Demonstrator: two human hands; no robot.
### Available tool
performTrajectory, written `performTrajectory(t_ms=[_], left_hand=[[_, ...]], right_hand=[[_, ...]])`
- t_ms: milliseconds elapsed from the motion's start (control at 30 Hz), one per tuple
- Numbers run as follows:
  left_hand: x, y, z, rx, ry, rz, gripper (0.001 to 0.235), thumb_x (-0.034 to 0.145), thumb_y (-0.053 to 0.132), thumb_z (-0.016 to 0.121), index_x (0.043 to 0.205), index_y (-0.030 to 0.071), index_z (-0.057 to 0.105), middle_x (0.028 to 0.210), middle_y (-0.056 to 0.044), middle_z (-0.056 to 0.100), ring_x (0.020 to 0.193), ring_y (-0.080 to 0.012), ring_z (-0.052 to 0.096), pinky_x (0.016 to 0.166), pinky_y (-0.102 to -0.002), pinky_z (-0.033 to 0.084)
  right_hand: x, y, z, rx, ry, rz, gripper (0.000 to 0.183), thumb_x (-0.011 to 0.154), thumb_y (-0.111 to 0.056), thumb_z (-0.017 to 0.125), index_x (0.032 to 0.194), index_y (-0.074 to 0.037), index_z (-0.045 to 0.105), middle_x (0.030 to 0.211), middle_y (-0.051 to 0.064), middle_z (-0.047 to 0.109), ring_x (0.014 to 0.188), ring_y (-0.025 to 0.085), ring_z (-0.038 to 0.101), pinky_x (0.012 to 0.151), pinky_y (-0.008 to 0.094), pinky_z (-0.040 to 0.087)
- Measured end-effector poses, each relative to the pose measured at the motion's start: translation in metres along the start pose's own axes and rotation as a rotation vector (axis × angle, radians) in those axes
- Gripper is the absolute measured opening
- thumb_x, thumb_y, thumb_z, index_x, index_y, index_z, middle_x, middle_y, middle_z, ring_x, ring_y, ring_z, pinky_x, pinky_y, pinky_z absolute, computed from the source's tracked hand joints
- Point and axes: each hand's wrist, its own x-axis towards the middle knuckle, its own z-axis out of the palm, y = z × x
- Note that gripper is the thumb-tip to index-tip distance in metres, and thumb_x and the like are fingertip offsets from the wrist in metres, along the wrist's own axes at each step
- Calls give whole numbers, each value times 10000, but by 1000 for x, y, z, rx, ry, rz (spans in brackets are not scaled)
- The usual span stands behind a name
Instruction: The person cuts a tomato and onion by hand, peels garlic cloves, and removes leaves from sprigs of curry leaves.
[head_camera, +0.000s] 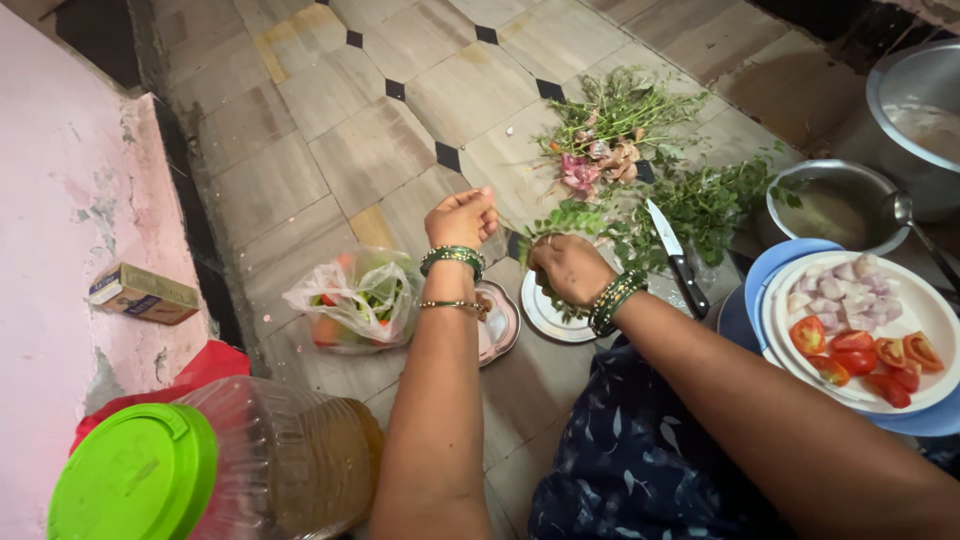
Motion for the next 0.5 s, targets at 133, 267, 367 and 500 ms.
performTrajectory(t_ms=[133, 267, 367, 500], left_hand=[[8, 4, -2, 90, 98, 47, 184, 840, 77, 824, 900, -32, 688, 723, -68, 685, 539, -118, 615, 471, -253, 509], [18, 12, -6, 134, 140, 96, 166, 821, 43, 828, 882, -37, 696, 729, -85, 701, 534, -130, 633, 466, -257, 517], [24, 10, -11, 179, 213, 89, 180, 803, 31, 833, 879, -27, 681, 727, -84, 712, 535, -133, 650, 476, -261, 546], [51, -12, -24, 179, 298, 83, 186, 772, 3, 838, 843, -17, 667, 686, -78, 691, 509, -138, 622, 445, -271, 509]], right_hand=[[10, -31, -26, 821, -244, 873, 254, 995, -146, 464, 933, 18, 647, 739, 141, 667, 571, 257, 687, 456, 380, 540], [16, -42, -42, 799, -296, 873, 268, 994, -184, 438, 972, 3, 628, 674, 147, 677, 494, 218, 684, 404, 341, 538], [18, -41, -41, 767, -342, 901, 251, 986, -196, 456, 983, -9, 623, 683, 131, 674, 505, 224, 688, 413, 349, 536], [16, -24, -20, 735, -445, 923, 261, 990, -235, 478, 951, -10, 606, 704, 76, 630, 543, 218, 706, 423, 352, 549]])
